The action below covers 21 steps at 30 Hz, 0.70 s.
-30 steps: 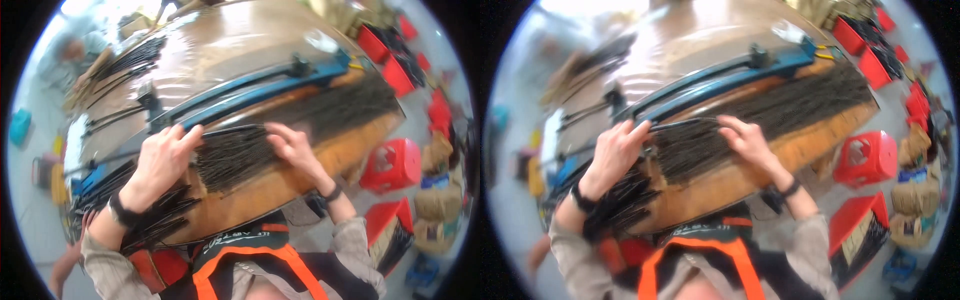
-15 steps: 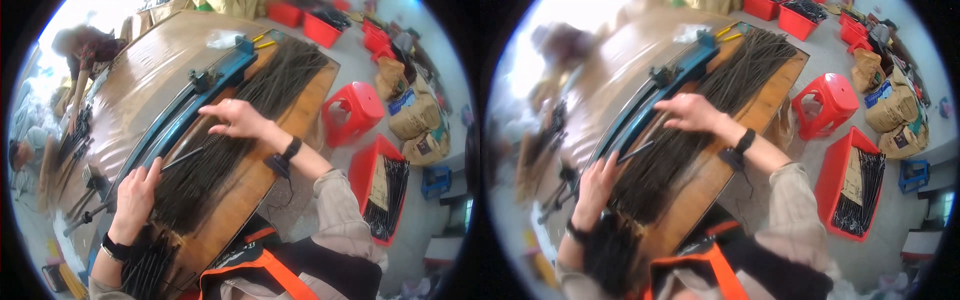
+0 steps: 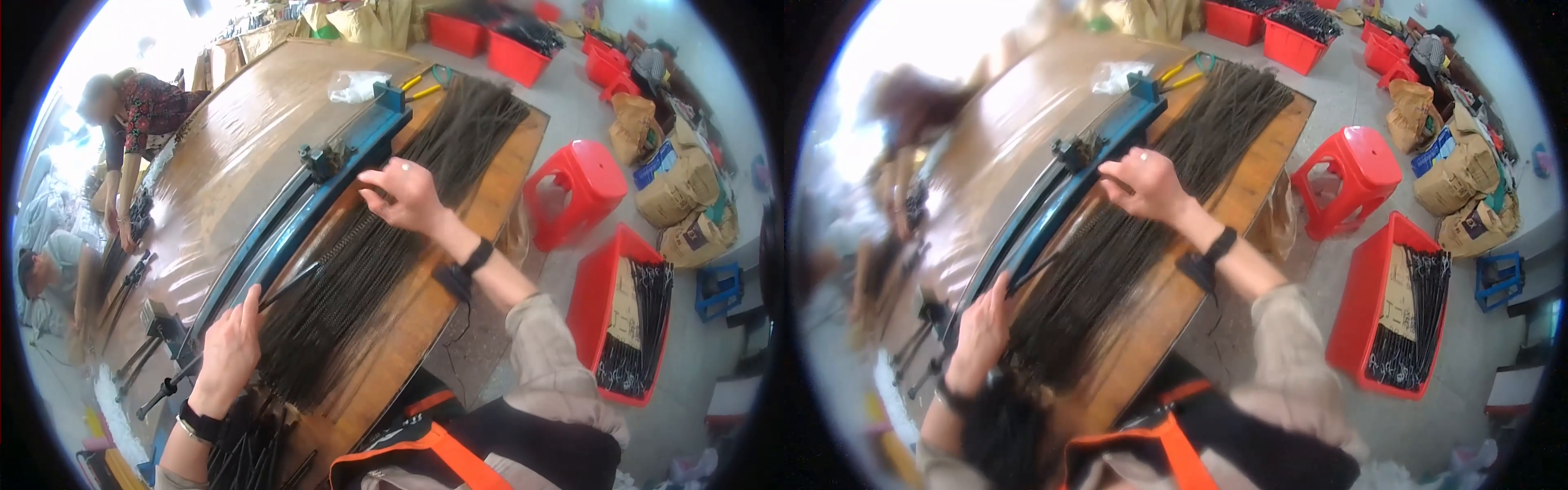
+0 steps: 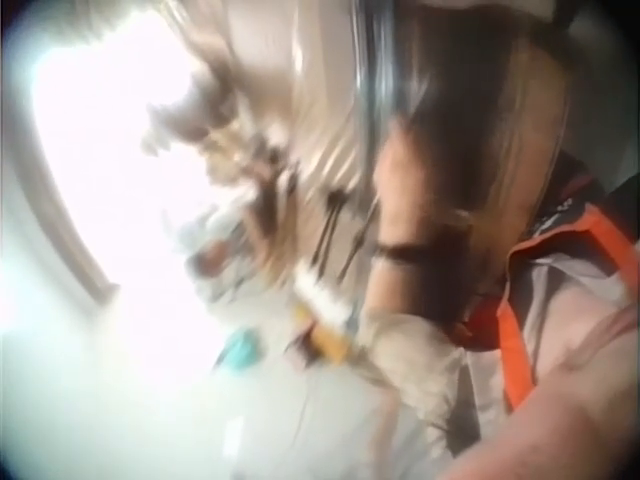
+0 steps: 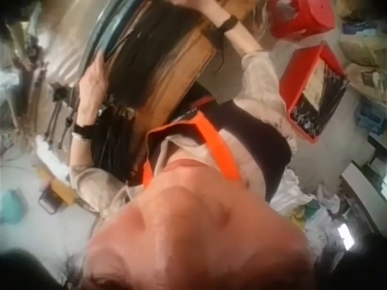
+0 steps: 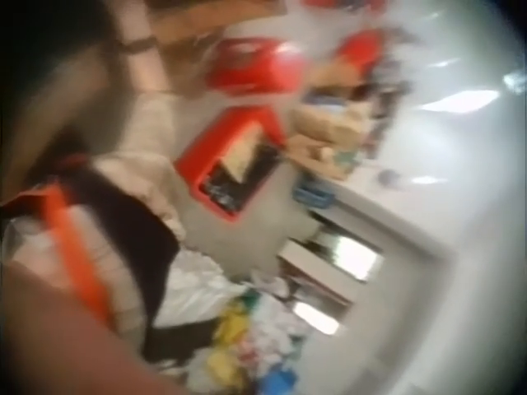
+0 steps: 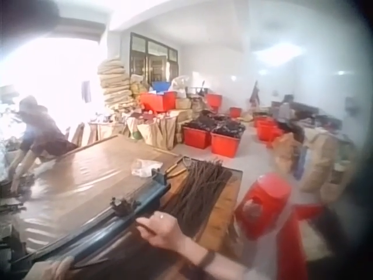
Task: The person picks up a spring and slides it onto a rod, then places the assembly into a machine to be processed. They then remove the rod and place it onto a growing pile on the table, repeating the process.
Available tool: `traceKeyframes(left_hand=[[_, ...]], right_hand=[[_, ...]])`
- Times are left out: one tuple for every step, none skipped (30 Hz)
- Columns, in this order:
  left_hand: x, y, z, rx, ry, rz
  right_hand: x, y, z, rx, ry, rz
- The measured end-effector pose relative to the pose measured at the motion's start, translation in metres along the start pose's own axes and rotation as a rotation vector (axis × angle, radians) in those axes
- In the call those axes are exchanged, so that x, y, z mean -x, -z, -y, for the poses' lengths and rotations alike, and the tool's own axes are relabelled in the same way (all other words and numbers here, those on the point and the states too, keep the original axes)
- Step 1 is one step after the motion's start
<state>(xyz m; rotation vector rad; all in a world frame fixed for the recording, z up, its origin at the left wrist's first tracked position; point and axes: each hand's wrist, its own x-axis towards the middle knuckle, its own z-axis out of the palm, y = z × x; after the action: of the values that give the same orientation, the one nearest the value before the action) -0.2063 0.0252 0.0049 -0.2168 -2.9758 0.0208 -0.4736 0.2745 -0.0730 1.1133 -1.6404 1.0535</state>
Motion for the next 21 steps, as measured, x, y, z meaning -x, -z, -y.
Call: traceKeyframes(left_hand=[[-0.004, 0.0, -0.001, 0.025, -0.003, -0.014], [-0.007, 0.0, -0.002, 0.052, -0.006, -0.029], [-0.007, 0.001, -0.001, 0.049, -0.004, -0.031], [-0.006, 0.003, -0.001, 0.018, 0.004, 0.011], [-0.005, 0.005, -0.001, -0.013, 0.01, 0.052], [-0.001, 0.005, -0.002, -0.04, 0.023, 0.103], [0.001, 0.003, -0.006, -0.037, 0.027, 0.11], [0.0, 0.004, -0.009, -0.009, 0.025, 0.092], [-0.002, 0.004, -0.012, 0.02, 0.023, 0.073], [-0.003, 0.004, -0.013, 0.048, 0.021, 0.055], [-0.003, 0.004, -0.012, 0.049, 0.022, 0.055], [-0.002, 0.003, -0.01, 0.056, 0.033, 0.066], [-0.002, 0.002, -0.007, 0.063, 0.045, 0.077], [-0.002, 0.002, -0.006, 0.07, 0.057, 0.088], [-0.004, 0.001, -0.007, 0.069, 0.058, 0.09], [-0.006, -0.001, -0.009, 0.066, 0.037, 0.076], [-0.007, -0.004, -0.012, 0.063, 0.017, 0.062], [-0.007, -0.004, -0.012, 0.054, -0.007, 0.052], [-0.006, -0.004, -0.01, 0.054, -0.01, 0.06], [-0.004, -0.004, -0.007, 0.045, -0.014, 0.063], [-0.002, -0.006, -0.006, 0.039, -0.007, 0.058]], right_hand=[[0.004, -0.004, -0.02, 0.024, 0.024, 0.071], [0.009, -0.007, -0.039, 0.048, 0.049, 0.143], [0.003, -0.009, -0.046, 0.063, 0.082, 0.216], [0.001, -0.009, -0.048, 0.063, 0.084, 0.214], [0.0, -0.008, -0.05, 0.07, 0.063, 0.17], [-0.002, -0.006, -0.044, 0.07, 0.034, 0.132], [0.0, -0.005, -0.041, 0.07, 0.006, 0.094], [0.001, -0.002, -0.042, 0.071, 0.005, 0.092], [0.004, 0.006, -0.047, 0.105, -0.002, 0.032], [0.007, 0.014, -0.052, 0.139, -0.009, -0.028], [0.009, 0.018, -0.054, 0.171, -0.016, -0.087], [0.012, 0.017, -0.053, 0.171, -0.017, -0.086], [0.016, 0.015, -0.051, 0.179, 0.004, -0.066], [0.02, 0.013, -0.048, 0.187, 0.025, -0.045], [0.023, 0.011, -0.047, 0.194, 0.046, -0.025], [0.023, 0.01, -0.048, 0.195, 0.043, -0.02], [0.021, 0.009, -0.051, 0.182, 0.051, 0.011], [0.017, 0.005, -0.05, 0.17, 0.054, 0.036], [0.014, 0.002, -0.048, 0.158, 0.057, 0.061], [0.013, 0.0, -0.043, 0.159, 0.05, 0.061], [0.004, 0.001, -0.035, 0.103, 0.071, 0.061]])
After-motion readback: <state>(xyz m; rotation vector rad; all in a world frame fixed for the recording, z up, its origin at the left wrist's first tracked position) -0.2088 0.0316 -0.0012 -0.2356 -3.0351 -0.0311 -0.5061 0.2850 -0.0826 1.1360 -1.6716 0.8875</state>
